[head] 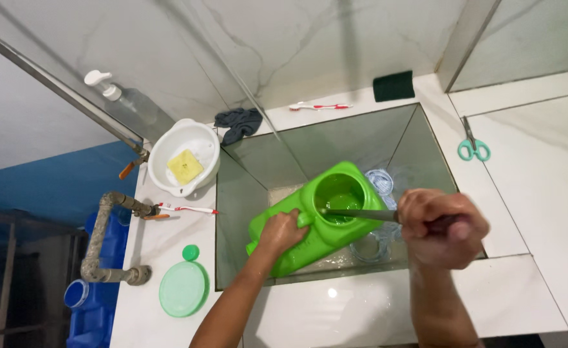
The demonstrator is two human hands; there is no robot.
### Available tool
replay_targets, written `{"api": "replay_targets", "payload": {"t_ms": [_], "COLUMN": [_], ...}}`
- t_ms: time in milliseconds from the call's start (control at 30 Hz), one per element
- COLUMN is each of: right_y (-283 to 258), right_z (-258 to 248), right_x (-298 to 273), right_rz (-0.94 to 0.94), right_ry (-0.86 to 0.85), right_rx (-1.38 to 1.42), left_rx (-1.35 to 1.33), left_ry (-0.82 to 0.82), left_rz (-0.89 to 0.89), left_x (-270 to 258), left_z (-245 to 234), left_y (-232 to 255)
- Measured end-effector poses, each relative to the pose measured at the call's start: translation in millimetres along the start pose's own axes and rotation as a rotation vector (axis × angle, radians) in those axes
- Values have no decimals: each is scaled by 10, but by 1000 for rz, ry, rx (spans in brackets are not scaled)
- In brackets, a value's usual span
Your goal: The person cleans a large green plastic container by hand. They use a sponge to scrub the exterior and interior, rinse it with water from a tap, and use a long-handled brush to clean the inside. The person also uses scissors to cut a label off the container.
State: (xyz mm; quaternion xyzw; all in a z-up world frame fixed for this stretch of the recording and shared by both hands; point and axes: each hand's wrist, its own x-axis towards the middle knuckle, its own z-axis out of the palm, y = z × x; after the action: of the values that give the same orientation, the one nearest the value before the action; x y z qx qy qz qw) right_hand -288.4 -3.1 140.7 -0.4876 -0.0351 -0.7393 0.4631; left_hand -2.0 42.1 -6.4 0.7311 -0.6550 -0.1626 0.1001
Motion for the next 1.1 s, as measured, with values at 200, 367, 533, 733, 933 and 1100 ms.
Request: {"api": "replay_targets", "payload": {"t_ms": [200,367,533,733,933,1100], "right_y": [-522,-658,391,1250,1150,1174], "right_z": [42,263,152,-236,-307,-378], "right_x": [402,566,295,-363,-447,-448], "right_rz": [-32,-65,-30,234,410,412], "right_ry": [36,-78,-92,132,-279,-141], "right_rx": [-231,-297,-328,-227,-312,-125], "left_rx": [39,20,41,92,165,148], "left_ry": [-13,1,-27,-71,33,74], "left_rz": [51,55,86,127,353,356], "left_x": [92,167,141,40,-53,-2], "left_z": [-147,-230,-219,-121,-96,-39], "left_y": [40,198,101,-122,-192,-143]}}
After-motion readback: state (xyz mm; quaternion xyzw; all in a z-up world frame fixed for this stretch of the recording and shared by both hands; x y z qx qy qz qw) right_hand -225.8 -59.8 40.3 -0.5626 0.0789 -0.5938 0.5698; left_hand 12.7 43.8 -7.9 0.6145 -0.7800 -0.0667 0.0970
